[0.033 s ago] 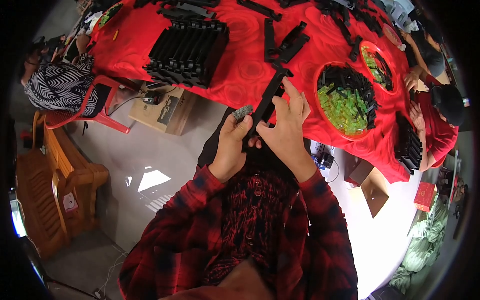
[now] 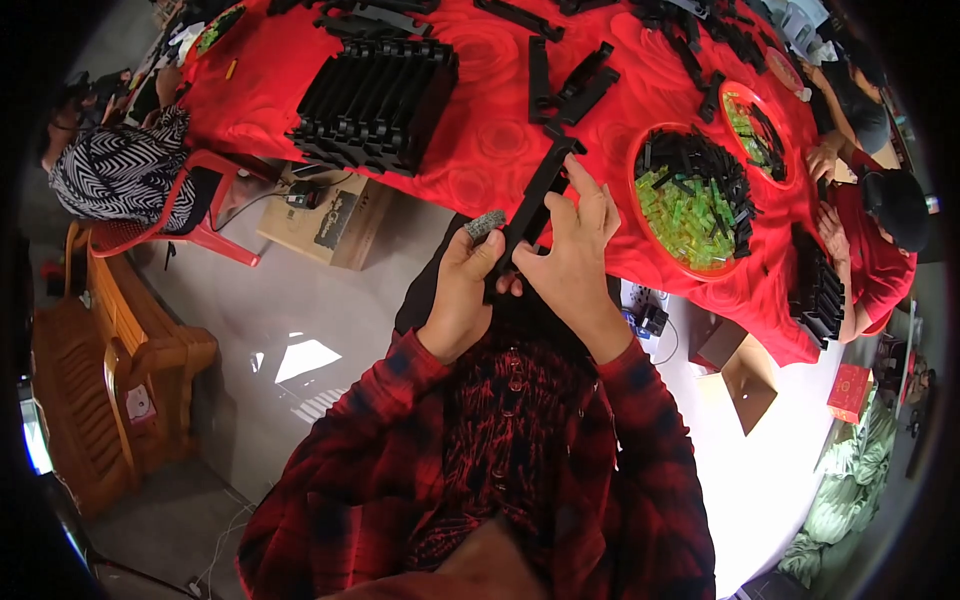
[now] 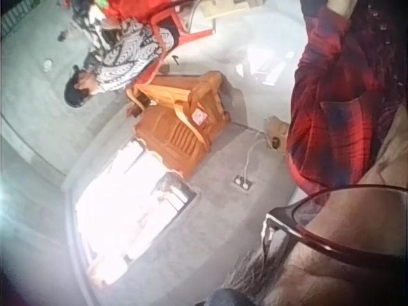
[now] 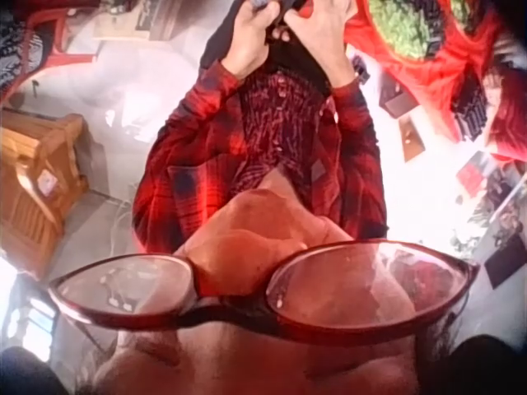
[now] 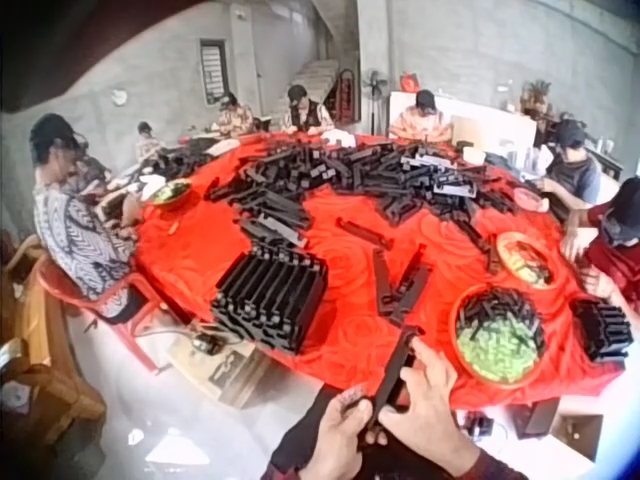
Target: The person assembles black plastic components by hand, inserting smaller green plastic bits and metal pins into them.
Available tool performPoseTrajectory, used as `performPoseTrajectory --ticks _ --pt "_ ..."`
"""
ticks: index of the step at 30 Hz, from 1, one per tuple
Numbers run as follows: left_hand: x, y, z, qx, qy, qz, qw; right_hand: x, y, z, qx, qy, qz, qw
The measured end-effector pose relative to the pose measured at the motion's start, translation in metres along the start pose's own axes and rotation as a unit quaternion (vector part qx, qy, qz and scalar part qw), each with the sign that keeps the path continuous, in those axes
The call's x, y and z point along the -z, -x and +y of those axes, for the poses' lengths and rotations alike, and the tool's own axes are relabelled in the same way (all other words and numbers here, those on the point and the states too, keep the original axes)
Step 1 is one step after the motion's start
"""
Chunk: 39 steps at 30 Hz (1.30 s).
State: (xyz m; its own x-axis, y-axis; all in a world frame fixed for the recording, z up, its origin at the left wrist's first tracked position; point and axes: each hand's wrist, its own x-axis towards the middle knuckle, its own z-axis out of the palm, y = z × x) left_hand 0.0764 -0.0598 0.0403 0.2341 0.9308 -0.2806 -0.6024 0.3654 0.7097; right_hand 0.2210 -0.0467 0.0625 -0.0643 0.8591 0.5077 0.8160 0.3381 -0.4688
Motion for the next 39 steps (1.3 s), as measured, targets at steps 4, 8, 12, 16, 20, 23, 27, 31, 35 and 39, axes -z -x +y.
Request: performPoseTrajectory --ticks 4,8,12,16,20,23,27,31,35,39 --pt "0.004 -0.003 -0.003 0.001 0.003 0.001 1.0 -0.003 0.004 0.0 -0.01 -0.006 0.0 1.0" --pt "0.007 -0.005 -0.002 0.006 0.013 -0.004 1.0 -0.006 0.004 -0.001 -0.02 -0.004 -0.005 1.0" --pt "0.008 -0.01 -0.003 0.02 0.011 -0.009 1.0 -0.01 0.004 0.004 -0.026 0.004 -0.005 1.0" --pt "0.01 -0.016 -0.006 0.041 0.017 -0.004 0.999 -0.01 0.002 0.01 -0.011 0.008 -0.007 1.0" --pt "0.014 -0.023 -0.01 0.057 0.013 -0.02 0.998 -0.011 -0.001 0.011 -0.041 0.018 -0.029 0.999" --pt "0.012 -0.027 -0.007 0.045 -0.007 -0.042 0.998 -0.011 -0.012 0.014 -0.049 0.005 -0.054 0.997" --pt "0.023 -0.033 0.002 0.04 0.011 -0.029 0.999 -0.012 -0.026 0.008 -0.033 0.016 -0.083 0.996" --pt "0.034 -0.035 0.007 0.072 0.043 -0.019 0.996 -0.027 -0.027 0.007 -0.034 0.011 -0.086 0.996" --pt "0.039 -0.039 0.011 0.086 0.086 -0.019 0.992 -0.032 -0.043 0.005 -0.006 0.016 -0.112 0.994" --pt "0.041 -0.046 0.022 0.081 0.107 -0.017 0.991 -0.039 -0.063 0.001 0.025 0.005 -0.112 0.993"
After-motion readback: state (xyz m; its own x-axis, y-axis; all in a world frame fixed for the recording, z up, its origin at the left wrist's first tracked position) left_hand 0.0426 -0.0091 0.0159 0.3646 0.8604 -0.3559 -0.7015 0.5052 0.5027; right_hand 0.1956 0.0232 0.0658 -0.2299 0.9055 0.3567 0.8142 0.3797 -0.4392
